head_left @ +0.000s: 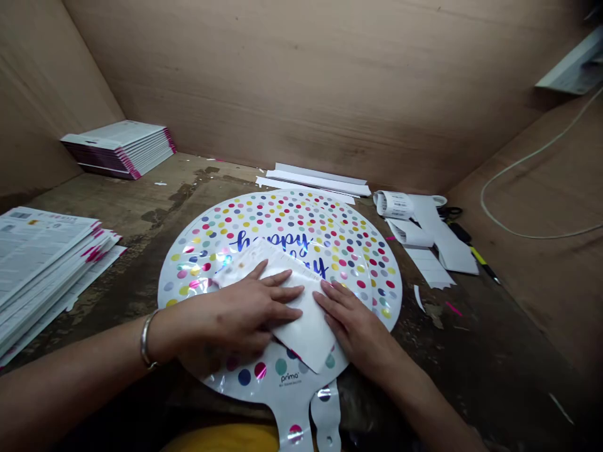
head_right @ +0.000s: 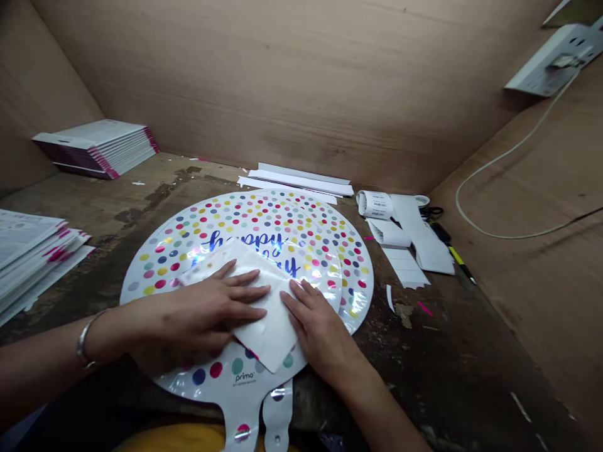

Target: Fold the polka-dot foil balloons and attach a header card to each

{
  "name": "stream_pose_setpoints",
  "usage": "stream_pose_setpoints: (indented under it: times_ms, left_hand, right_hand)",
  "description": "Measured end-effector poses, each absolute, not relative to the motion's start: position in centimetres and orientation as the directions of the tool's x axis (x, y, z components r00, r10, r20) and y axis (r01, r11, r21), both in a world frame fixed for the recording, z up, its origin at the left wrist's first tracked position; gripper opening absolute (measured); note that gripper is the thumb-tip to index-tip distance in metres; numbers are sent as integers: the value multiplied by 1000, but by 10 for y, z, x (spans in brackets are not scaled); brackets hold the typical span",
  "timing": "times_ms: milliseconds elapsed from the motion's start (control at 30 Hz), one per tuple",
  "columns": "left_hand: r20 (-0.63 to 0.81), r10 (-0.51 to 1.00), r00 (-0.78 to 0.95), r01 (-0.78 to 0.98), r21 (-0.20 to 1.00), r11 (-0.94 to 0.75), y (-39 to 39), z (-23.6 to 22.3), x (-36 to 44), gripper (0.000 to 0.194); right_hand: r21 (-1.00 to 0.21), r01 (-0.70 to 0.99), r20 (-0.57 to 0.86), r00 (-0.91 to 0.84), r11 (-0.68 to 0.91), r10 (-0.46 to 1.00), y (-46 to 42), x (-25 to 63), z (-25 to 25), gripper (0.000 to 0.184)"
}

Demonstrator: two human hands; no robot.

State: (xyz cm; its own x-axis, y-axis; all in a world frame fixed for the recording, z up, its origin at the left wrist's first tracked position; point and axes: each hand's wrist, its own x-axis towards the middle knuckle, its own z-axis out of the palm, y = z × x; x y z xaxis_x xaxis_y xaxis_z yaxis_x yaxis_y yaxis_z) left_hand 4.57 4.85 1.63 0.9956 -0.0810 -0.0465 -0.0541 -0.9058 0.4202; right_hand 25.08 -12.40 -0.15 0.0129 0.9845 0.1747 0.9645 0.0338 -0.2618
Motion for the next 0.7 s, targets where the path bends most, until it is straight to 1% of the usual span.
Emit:
stream_pose_setpoints:
  times_ms: [33, 100, 133, 167, 200, 267, 333, 367, 433, 500, 567, 633, 700]
  left_hand:
    - [-45, -50, 998, -27, 415, -909, 48, 17, 42, 53]
    - [-37, 49, 998, 60, 415, -908, 45, 15, 37, 50]
    - [-31, 91, 995, 95, 425, -900, 43, 12, 34, 48]
    - [-23, 118, 993, 116, 441, -890, 41, 9, 32, 48]
    - [-12, 138, 990, 128, 458, -879, 39, 5, 31, 49]
    - [10, 169, 986, 143, 484, -863, 35, -3, 29, 50]
    - [24, 205, 978, 166, 495, -853, 32, -8, 29, 46]
    - [32, 226, 974, 181, 499, -848, 30, -10, 28, 44]
    - [51, 279, 959, 215, 509, -833, 27, -11, 26, 44]
    - [71, 337, 939, 253, 521, -815, 25, -12, 23, 43]
    - [77, 372, 925, 282, 516, -809, 24, -13, 20, 42]
    - [75, 375, 924, 292, 493, -820, 22, -13, 19, 39]
    - [84, 366, 927, 287, 470, -835, 21, -13, 19, 35]
  right_hand:
    - [-211, 976, 177, -12, 50, 984, -129, 245, -6, 39]
    - [-128, 992, 210, 15, 12, 978, -137, 230, -9, 37]
    - [-111, 994, 227, 28, -3, 973, -139, 222, -7, 34]
    - [-121, 993, 237, 33, -4, 971, -140, 215, -4, 30]
    - [-155, 988, 246, 35, 4, 969, -138, 210, 0, 25]
    - [-260, 965, 268, 48, 24, 962, -131, 205, 9, 19]
    - [-362, 930, 268, 45, 57, 962, -118, 206, 12, 15]
    - [-397, 915, 254, 32, 74, 967, -112, 206, 12, 12]
    - [-450, 889, 180, -4, 86, 984, -102, 208, 8, 10]
    - [-466, 883, 110, 1, 50, 994, -97, 207, 4, 12]
    - [-456, 890, 74, 21, 15, 997, -96, 203, 3, 13]
    - [-463, 886, 68, 11, 21, 998, -96, 199, 3, 10]
    - [-498, 866, 75, -19, 54, 997, -97, 194, 4, 8]
